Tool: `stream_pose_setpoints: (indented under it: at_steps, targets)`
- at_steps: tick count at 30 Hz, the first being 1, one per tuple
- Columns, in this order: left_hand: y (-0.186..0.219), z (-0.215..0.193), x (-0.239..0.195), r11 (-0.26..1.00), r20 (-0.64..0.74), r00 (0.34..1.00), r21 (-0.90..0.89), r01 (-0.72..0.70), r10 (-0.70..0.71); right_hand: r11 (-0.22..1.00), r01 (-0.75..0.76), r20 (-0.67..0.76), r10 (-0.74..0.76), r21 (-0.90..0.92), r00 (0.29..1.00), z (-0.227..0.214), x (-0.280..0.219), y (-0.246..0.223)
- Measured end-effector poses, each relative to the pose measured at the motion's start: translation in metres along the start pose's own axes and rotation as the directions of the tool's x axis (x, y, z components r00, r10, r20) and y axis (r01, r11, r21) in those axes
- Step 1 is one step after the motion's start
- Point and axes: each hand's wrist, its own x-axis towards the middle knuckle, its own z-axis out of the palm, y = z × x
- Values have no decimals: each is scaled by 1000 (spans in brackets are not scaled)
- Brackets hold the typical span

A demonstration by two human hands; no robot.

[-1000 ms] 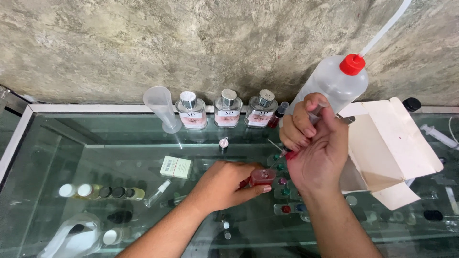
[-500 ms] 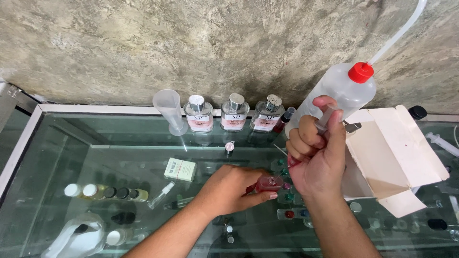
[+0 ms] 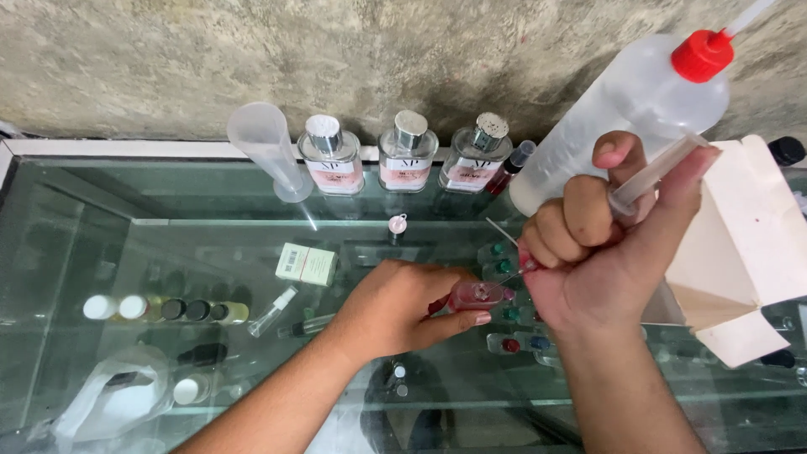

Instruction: The person fills small red bottles with liquid from a syringe, then uses a large squirt bottle to top them off.

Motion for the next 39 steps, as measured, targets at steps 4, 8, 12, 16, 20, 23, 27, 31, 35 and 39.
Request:
stream_pose_setpoints:
  at_steps: [4,8,12,16,20,23,27,31,35,39]
  targets:
    - [1,-1,0,1000,-14,1000,-28,10,-10,994,-65,162,51,88,985,-7,0,-5]
    - [0,-1,0,1000,-20,1000,-31,0,-1,993,-111,304,92,45,948,-7,3,-15]
    - [0,1,0,1000,-29,1000,-3,5,-5,991,-134,201,126,29,972,-10,4,-18]
    - [1,0,1,1000,-28,1000,17,1,0,990,-139,166,136,10,977,-14,4,-19]
    - [1,0,0,1000,-32,999,24,-5,6,985,-159,180,147,59,973,-14,5,-18]
    - [1,1,0,1000,-26,1000,26,2,-1,992,-120,124,114,39,986,-12,4,-16]
    - [1,1,0,1000,-29,999,23,-14,15,995,-92,122,87,33,989,-13,4,-14]
    - [0,2,-1,999,-48,998,19,-31,31,997,-77,110,74,26,991,-14,4,-12]
    - [1,1,-1,999,-46,999,33,-27,29,987,-108,175,86,121,981,-7,1,-10]
    - [2,0,0,999,-43,999,31,-10,11,980,-86,177,53,181,983,-4,3,-1]
